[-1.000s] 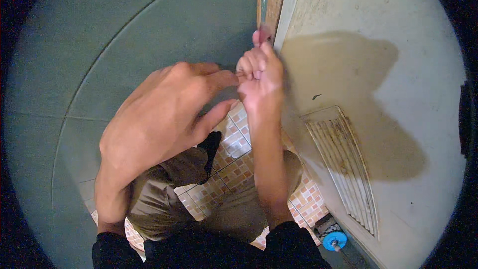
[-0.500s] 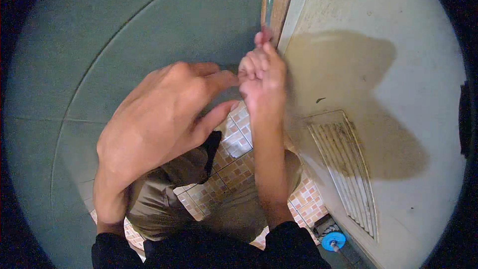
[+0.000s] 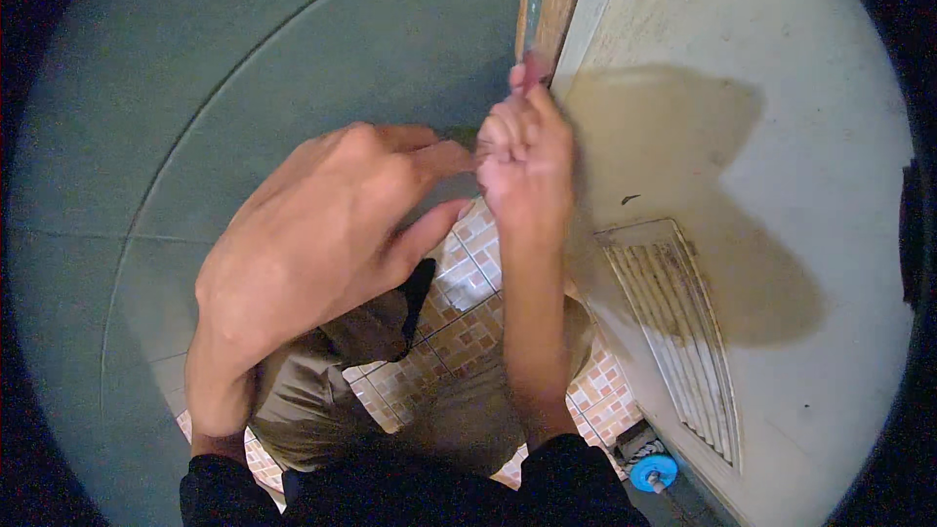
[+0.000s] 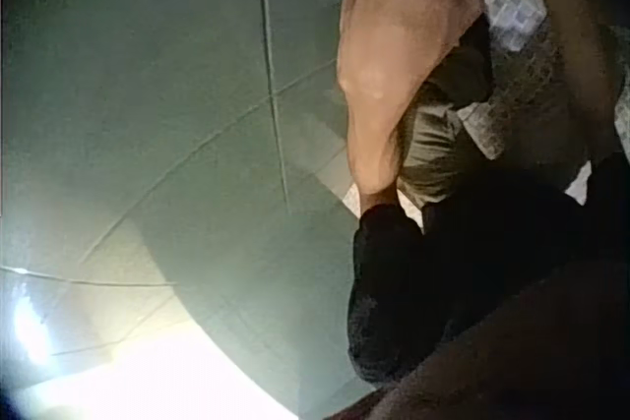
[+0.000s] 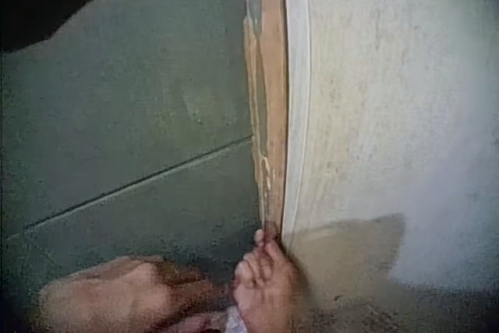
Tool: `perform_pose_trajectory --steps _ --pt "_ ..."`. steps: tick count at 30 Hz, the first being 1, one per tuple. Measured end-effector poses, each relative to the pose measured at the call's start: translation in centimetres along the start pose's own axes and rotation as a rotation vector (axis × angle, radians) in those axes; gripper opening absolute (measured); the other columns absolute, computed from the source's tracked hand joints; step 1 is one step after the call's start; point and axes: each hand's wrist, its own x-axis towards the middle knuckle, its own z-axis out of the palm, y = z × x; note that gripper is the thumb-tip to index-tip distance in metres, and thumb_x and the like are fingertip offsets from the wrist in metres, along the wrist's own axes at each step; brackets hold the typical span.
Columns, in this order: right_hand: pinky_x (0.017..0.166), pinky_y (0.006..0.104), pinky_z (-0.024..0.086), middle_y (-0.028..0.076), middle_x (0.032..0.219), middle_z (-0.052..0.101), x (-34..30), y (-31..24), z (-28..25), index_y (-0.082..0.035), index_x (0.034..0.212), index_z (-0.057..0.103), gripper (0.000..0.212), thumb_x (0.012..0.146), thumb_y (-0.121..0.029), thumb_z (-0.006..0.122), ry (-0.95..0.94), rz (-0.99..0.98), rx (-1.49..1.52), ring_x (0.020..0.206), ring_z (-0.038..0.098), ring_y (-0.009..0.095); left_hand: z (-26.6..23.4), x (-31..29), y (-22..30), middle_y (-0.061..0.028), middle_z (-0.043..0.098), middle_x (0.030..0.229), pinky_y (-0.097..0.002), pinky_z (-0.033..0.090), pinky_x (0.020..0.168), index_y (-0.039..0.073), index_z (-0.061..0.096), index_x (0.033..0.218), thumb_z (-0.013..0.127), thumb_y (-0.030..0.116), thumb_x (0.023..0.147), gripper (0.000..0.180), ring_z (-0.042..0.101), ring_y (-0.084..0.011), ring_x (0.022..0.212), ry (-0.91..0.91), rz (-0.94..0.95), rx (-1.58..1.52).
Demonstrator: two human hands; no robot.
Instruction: The person is sanding a vertical wooden frame next to a tiled wall using a small piece of sandpaper.
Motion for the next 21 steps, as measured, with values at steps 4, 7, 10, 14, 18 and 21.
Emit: perform_pose_trajectory --steps 4,7,10,14,18,21 --pt "0.038 0.0217 0.019 -0.006 0.058 0.041 1.6 1.4 -2.6 -0.008 0.108 0.059 0.016 0.1 -0.014 0.047 0.272 -0.056 -0.082 0.04 0.022 0.004 0.2 0.0 0.1 -0.0179 0.066 0.104 -0.0417 0.049 0.086 0.004 0.065 0.108 0.066 0.018 0.084 0.028 0.062 -0.037 0.098 0.041 0.035 0.058" --pt "0.038 0.0216 0.02 -0.004 0.061 0.045 1.4 0.7 -2.3 -0.008 0.109 0.058 0.016 0.099 -0.015 0.047 0.197 0.045 0.06 0.039 0.022 0.004 0.3 -0.4 -0.1 -0.0177 0.066 0.104 -0.0419 0.05 0.085 0.003 0.065 0.108 0.066 0.018 0.084 0.028 0.062 -0.0368 0.097 0.062 0.047 0.063" --pt "0.038 0.0219 0.02 -0.005 0.06 0.042 0.7 -0.2 -1.5 -0.008 0.109 0.058 0.016 0.099 -0.015 0.047 -0.052 0.118 0.104 0.039 0.022 0.004 0.6 -0.3 -0.7 -0.0176 0.066 0.104 -0.0417 0.05 0.085 0.003 0.065 0.108 0.066 0.018 0.085 0.027 0.062 -0.0369 0.097 0.065 0.059 0.033" --pt "0.037 0.0222 0.019 -0.006 0.055 0.037 -0.5 -0.2 0.8 -0.007 0.108 0.058 0.016 0.099 -0.016 0.048 -0.038 0.025 0.089 0.039 0.021 0.005 -0.2 -0.1 0.0 -0.0177 0.067 0.104 -0.0416 0.05 0.085 0.003 0.065 0.107 0.065 0.018 0.084 0.027 0.062 -0.0375 0.096 -0.011 0.022 0.035" --pt "0.038 0.0226 0.017 -0.007 0.05 0.028 1.7 0.6 -2.3 -0.006 0.106 0.059 0.017 0.099 -0.018 0.049 0.095 0.024 -0.004 0.039 0.019 0.005 0.3 -0.1 -0.5 -0.0177 0.067 0.104 -0.0419 0.05 0.084 0.002 0.065 0.107 0.065 0.018 0.085 0.027 0.062 -0.0376 0.095 0.053 0.077 0.031" --pt "0.038 0.0226 0.017 -0.007 0.049 0.027 1.3 0.2 -1.8 -0.006 0.106 0.058 0.018 0.099 -0.02 0.049 0.093 0.063 0.046 0.039 0.019 0.005 0.2 0.0 -0.3 -0.0173 0.067 0.104 -0.0421 0.05 0.084 0.003 0.065 0.107 0.065 0.018 0.085 0.027 0.062 -0.0376 0.095 0.021 0.049 0.011"
